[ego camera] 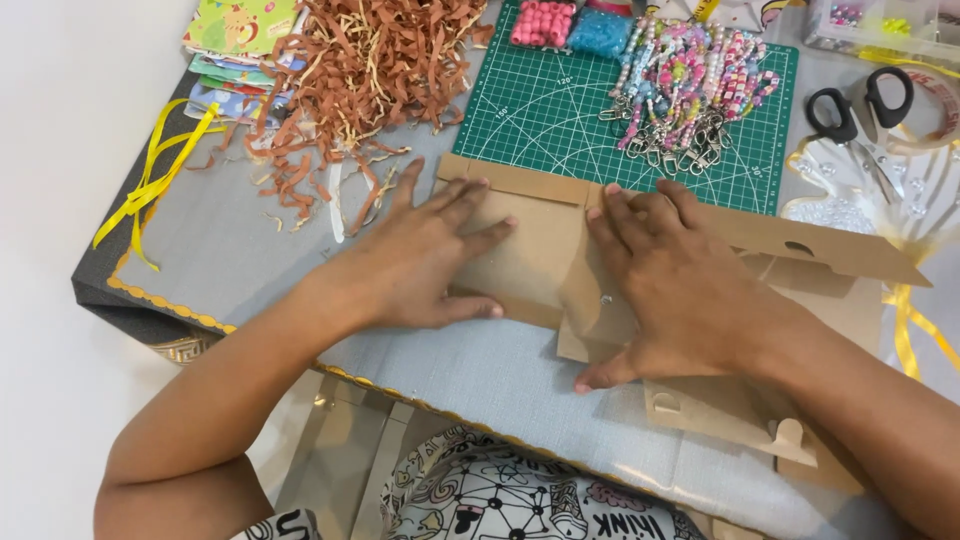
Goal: The person picks and organizes various colorful beads on a cutting mat before transitioning to folding and assembling a small cardboard gift box.
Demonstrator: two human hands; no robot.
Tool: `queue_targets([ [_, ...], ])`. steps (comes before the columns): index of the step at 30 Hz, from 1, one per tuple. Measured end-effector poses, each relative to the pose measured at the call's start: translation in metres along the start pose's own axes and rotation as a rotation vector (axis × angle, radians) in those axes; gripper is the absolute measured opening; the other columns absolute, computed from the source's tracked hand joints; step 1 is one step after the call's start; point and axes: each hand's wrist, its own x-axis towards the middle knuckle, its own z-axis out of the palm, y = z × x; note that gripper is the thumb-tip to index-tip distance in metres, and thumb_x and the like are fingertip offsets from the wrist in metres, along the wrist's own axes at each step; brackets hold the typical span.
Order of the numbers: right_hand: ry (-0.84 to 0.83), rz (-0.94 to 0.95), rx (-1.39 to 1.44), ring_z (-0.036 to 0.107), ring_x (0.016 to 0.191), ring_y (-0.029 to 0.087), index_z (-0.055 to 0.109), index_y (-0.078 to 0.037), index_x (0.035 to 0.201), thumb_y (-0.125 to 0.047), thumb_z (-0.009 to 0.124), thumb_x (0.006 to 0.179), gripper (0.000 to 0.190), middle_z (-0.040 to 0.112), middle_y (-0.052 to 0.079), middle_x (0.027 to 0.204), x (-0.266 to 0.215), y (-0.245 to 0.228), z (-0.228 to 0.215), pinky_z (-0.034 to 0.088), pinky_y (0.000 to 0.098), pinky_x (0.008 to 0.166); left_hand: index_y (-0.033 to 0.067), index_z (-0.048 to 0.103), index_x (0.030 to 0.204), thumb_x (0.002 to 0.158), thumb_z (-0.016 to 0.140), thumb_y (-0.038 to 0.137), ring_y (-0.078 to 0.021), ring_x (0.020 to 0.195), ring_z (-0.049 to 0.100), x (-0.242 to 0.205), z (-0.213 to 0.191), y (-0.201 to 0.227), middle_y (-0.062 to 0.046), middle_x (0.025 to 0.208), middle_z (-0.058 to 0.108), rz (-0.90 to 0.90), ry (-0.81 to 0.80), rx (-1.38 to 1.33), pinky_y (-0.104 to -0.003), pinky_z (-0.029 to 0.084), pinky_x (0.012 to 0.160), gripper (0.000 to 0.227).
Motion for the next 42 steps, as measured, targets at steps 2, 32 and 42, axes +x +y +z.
queue_targets([
  [2, 0.003, -0.009, 0.028, 0.051, 0.153, 0.048, 0.046, 0.008, 0.169, -0.130, 0.062, 0.063, 0.175, 0.052, 0.036, 0.171, 0.002, 0.003, -0.008, 0.023, 0.0637, 0.139, 0.0278, 0.056, 0.172, 0.094, 0.063, 0.093, -0.0464, 0.163, 0.043, 0.003, 0.003, -0.003, -0.033, 0.174, 0.048, -0.026, 0.029, -0.015, -0.086, 0.013, 0.127, 0.102],
  [32, 0.152, 0.246, -0.041, 0.071, 0.145, 0.037, 0.083, -0.010, 0.147, -0.120, 0.071, 0.061, 0.139, 0.081, 0.010, 0.159, 0.008, -0.019, 0.002, 0.018, 0.0831, 0.136, 0.0116, 0.060, 0.165, 0.077, 0.092, 0.085, -0.0533, 0.174, 0.012, 0.017, 0.033, 0.043, -0.039, 0.183, 0.026, -0.329, 0.084, -0.274, -0.099, 0.004, 0.120, 0.118],
  [42, 0.164, 0.270, -0.188, 0.076, 0.128, 0.042, 0.077, -0.004, 0.158, -0.121, 0.048, 0.084, 0.141, 0.077, 0.015, 0.168, 0.009, -0.038, 0.004, 0.020, 0.0860, 0.135, 0.0225, 0.067, 0.162, 0.077, 0.077, 0.099, -0.0470, 0.174, 0.020, 0.008, 0.039, 0.034, -0.028, 0.184, 0.036, -0.298, 0.162, -0.207, -0.102, 0.007, 0.116, 0.115],
])
